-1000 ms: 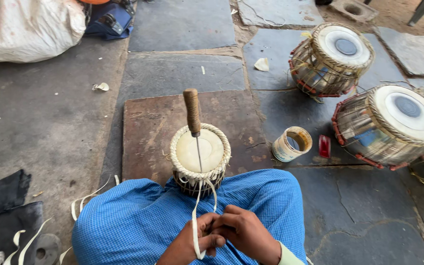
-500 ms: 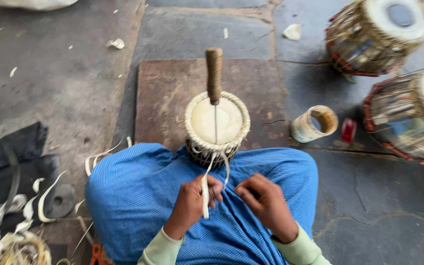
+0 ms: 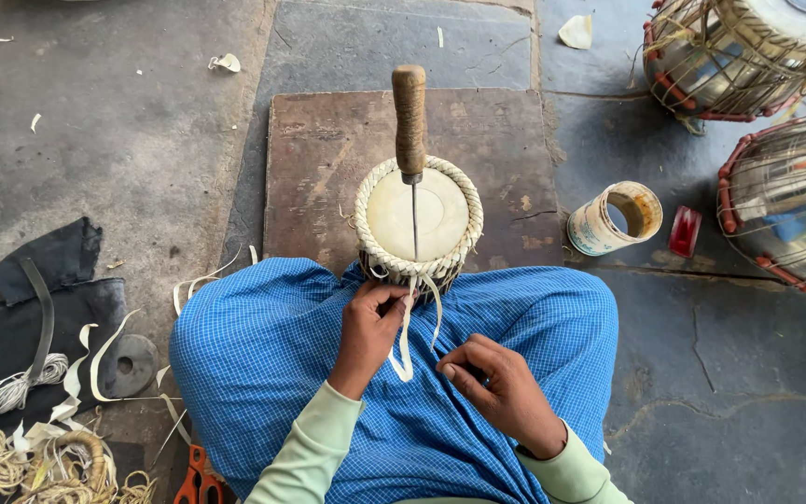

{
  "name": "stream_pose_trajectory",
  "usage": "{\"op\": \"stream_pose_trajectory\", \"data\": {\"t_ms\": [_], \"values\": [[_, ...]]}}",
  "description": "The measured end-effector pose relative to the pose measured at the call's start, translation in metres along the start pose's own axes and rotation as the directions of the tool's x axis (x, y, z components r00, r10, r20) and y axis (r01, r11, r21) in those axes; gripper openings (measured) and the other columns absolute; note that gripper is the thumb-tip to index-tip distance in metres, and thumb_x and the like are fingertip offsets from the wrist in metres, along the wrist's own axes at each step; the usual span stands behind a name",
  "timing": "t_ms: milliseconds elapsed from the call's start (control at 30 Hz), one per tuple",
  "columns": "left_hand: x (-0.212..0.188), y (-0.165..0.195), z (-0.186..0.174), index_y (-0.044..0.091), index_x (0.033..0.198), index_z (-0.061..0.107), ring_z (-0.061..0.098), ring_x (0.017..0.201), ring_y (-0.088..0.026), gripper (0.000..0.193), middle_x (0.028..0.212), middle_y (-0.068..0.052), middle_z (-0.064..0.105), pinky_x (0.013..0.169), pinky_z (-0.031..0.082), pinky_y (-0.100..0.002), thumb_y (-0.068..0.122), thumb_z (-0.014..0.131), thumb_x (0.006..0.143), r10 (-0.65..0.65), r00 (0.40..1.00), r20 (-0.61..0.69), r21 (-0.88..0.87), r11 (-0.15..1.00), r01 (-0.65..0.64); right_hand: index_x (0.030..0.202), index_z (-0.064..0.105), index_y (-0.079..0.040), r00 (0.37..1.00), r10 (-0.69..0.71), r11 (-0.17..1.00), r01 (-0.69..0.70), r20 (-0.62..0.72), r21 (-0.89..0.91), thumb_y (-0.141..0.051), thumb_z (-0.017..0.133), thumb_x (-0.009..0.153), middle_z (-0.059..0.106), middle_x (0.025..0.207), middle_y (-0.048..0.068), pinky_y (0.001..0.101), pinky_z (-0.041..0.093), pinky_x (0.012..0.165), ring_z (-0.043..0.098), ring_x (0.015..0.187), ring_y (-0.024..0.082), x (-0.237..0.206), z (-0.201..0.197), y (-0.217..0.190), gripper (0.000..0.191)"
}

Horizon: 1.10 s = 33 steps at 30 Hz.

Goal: The person sits cross-legged on the floor and threads a leather strap through the rim of a tabla drum, using a metal rod to pull the strap tight around the drum body. They repeatedly feed, pull, and cinch the strap, working around the drum head to lace it.

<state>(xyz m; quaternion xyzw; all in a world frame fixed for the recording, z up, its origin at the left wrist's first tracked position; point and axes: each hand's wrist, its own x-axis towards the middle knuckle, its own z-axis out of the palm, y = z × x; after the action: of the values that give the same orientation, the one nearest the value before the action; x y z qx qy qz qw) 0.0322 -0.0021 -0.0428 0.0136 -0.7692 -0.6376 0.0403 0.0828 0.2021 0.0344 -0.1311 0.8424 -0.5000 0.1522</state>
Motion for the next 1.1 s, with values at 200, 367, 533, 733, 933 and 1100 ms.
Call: {"op": "stream_pose_trajectory", "data": {"t_ms": [200, 367, 533, 733, 933, 1100], "values": [[0.004, 0.001, 0.004, 0.001, 0.101, 0.077, 0.076, 0.088, -0.016, 0.011, 0.106, -0.009, 0.073, 0.072, 0.062, -0.027, 0.004, 0.072, 0.091, -0.002, 1.000, 0.000, -0.008, 1.000, 0.002, 0.093, 0.077, -0.007, 0.999, -0.011, 1.000, 0.011, 0.032, -0.005, -0.024, 0.071, 0.092, 0.062, 0.079, 0.003, 0.0290, 0.044, 0.050, 0.053, 0.059, 0.012, -0.001, 0.003, 0.010, 0.018], [0.006, 0.007, 0.006, 0.001, 0.103, 0.077, 0.076, 0.087, -0.013, 0.013, 0.099, -0.009, 0.078, 0.075, 0.062, -0.026, 0.006, 0.074, 0.091, 0.007, 1.000, -0.016, -0.102, 0.995, -0.009, 0.093, 0.078, -0.007, 0.999, 0.004, 1.000, -0.005, 0.043, 0.002, -0.024, 0.071, 0.093, 0.060, 0.078, 0.003, 0.0293, 0.045, 0.050, 0.053, 0.059, 0.012, 0.001, 0.005, 0.003, 0.018], [0.006, 0.004, 0.006, 0.001, 0.103, 0.077, 0.074, 0.084, -0.012, 0.013, 0.094, -0.007, 0.079, 0.074, 0.060, -0.026, 0.005, 0.073, 0.091, 0.008, 1.000, -0.021, -0.096, 0.995, -0.010, 0.101, 0.074, -0.006, 0.987, -0.124, 0.990, 0.116, -0.100, -0.080, -0.015, 0.072, 0.092, 0.057, 0.077, 0.006, 0.0335, 0.046, 0.054, 0.054, 0.060, 0.018, 0.014, 0.003, -0.014, 0.014], [0.008, -0.006, 0.005, 0.001, 0.100, 0.076, 0.075, 0.075, -0.013, 0.012, 0.083, -0.009, 0.080, 0.068, 0.058, -0.028, 0.004, 0.074, 0.088, -0.082, 0.995, -0.056, -0.043, 0.996, 0.079, 0.113, 0.072, -0.008, 0.914, -0.262, 0.933, 0.157, -0.311, -0.324, -0.008, 0.071, 0.086, 0.061, 0.088, 0.013, 0.0438, 0.051, 0.058, 0.063, 0.069, 0.035, 0.056, 0.011, -0.015, 0.027], [0.013, -0.006, 0.008, 0.001, 0.098, 0.075, 0.076, 0.074, -0.012, 0.013, 0.082, -0.008, 0.081, 0.068, 0.059, -0.028, 0.003, 0.073, 0.086, -0.063, 0.997, -0.053, -0.026, 0.998, 0.061, 0.094, 0.070, -0.009, 0.883, -0.344, 0.909, 0.227, -0.320, -0.349, -0.008, 0.073, 0.086, 0.065, 0.092, 0.012, 0.0434, 0.054, 0.062, 0.068, 0.075, 0.035, 0.077, 0.011, 0.002, 0.009], [0.013, 0.006, 0.008, 0.001, 0.096, 0.077, 0.075, 0.073, -0.011, 0.012, 0.081, -0.008, 0.082, 0.068, 0.058, -0.027, 0.005, 0.076, 0.085, -0.075, 0.996, -0.055, -0.030, 0.997, 0.073, 0.091, 0.068, -0.007, 0.894, -0.268, 0.954, 0.195, -0.359, -0.227, -0.008, 0.073, 0.081, 0.064, 0.089, 0.010, 0.0393, 0.057, 0.062, 0.072, 0.073, 0.028, 0.076, 0.009, -0.004, 0.012]]}}
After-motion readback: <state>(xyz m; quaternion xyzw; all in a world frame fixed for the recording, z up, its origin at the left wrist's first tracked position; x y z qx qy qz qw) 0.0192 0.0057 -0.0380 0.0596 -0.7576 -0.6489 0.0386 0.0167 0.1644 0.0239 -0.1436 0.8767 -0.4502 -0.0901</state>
